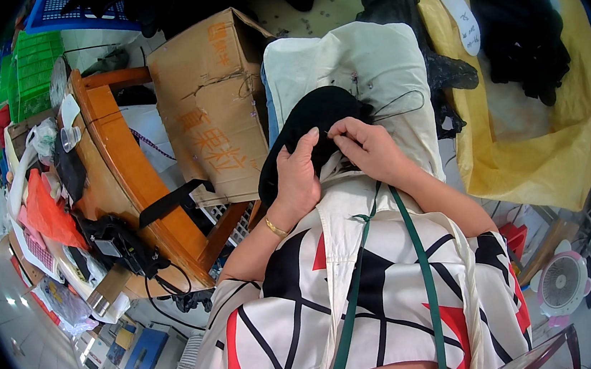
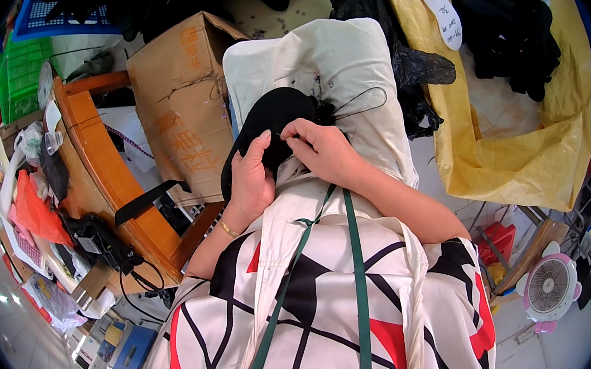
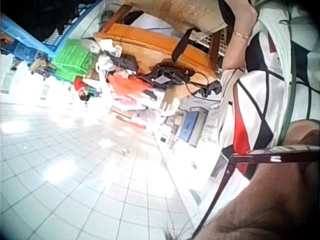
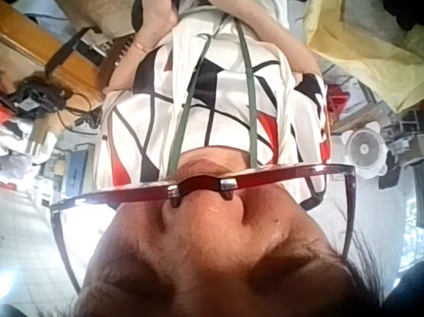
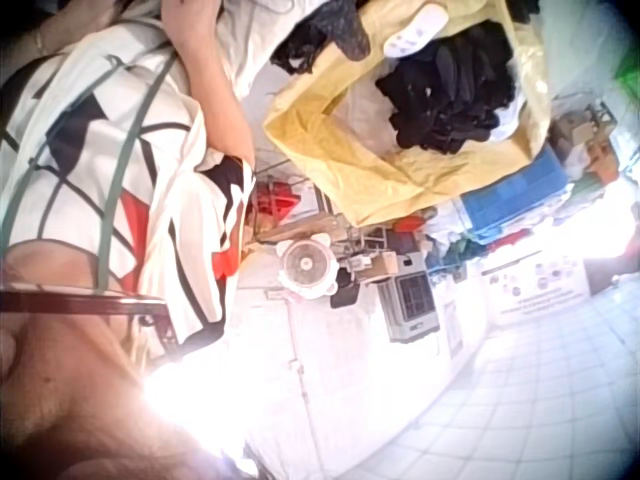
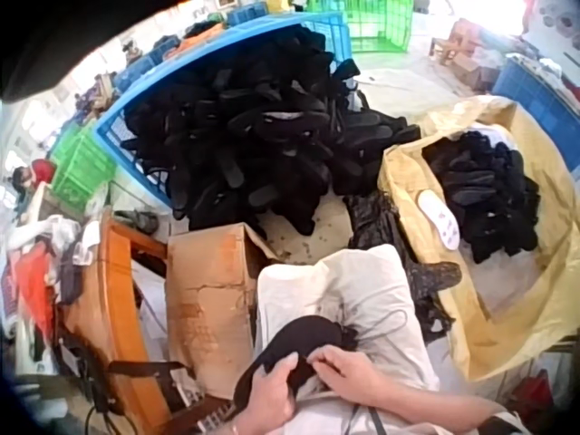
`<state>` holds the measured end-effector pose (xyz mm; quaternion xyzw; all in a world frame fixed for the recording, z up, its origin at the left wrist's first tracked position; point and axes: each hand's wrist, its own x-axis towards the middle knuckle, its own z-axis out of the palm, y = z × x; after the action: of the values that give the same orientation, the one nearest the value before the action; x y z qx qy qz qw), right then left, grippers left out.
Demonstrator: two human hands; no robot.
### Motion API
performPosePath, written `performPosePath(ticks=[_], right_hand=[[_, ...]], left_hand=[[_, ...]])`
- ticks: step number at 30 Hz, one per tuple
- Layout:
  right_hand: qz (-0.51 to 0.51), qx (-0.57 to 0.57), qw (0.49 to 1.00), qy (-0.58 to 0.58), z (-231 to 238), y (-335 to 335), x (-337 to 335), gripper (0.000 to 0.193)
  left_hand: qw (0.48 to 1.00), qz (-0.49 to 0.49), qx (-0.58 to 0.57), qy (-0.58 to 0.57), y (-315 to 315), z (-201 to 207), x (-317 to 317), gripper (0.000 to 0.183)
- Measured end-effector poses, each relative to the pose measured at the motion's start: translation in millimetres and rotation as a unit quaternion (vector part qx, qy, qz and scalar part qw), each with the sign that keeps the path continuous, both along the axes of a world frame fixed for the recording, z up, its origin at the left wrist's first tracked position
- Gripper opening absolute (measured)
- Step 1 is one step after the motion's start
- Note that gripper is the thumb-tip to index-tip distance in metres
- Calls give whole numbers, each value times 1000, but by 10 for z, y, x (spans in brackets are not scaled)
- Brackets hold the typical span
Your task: The person sits and sews a black slip-on shoe using a needle and thread. They repeatedly insert the needle into the shoe's upper and pull the thread through to secure the material. The person handles the shoe and thread by hand, working on the shoe resting on their lap.
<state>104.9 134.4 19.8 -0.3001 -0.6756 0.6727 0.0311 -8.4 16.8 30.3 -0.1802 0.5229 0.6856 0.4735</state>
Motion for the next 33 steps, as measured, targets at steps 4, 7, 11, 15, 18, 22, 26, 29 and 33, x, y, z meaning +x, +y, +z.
performPosePath(ticks=[4, 7, 11, 15, 18, 22, 26, 29, 33], right_hand=[[0, 36, 999, 28, -24, -26, 0, 11], [-12, 80, 996, 47, -68, -91, -26, 10], [-48, 93, 994, 18, -42, -142, -161, 9], [-22, -77, 995, -60, 162, 51, -299, 9], [49, 171, 984, -22, 126, 189, -265, 13], [70, 242, 967, 32, 187, 271, -235, 18], [-9, 299, 944, 139, -33, 210, -211, 9], [-173, -1, 982, 75, 240, 415, -319, 10], [-38, -244, 969, 27, 438, 523, -158, 15]], left_hand=[[1000, 2, 13, -13, -10, -42, -27, 16], [1000, 3, 10, -23, -12, -42, -35, 16], [1000, 2, 3, -11, -3, -8, 5, 17], [997, -66, 24, 37, -67, -71, 57, 19], [991, -106, 47, 68, -76, -62, 60, 20], [988, -130, 37, 81, -126, -80, 133, 22], [961, -219, -7, 168, -163, -129, 136, 14], [914, -275, -66, 290, -130, -109, 107, 10], [898, -285, -23, 334, 59, 52, -88, 18]])
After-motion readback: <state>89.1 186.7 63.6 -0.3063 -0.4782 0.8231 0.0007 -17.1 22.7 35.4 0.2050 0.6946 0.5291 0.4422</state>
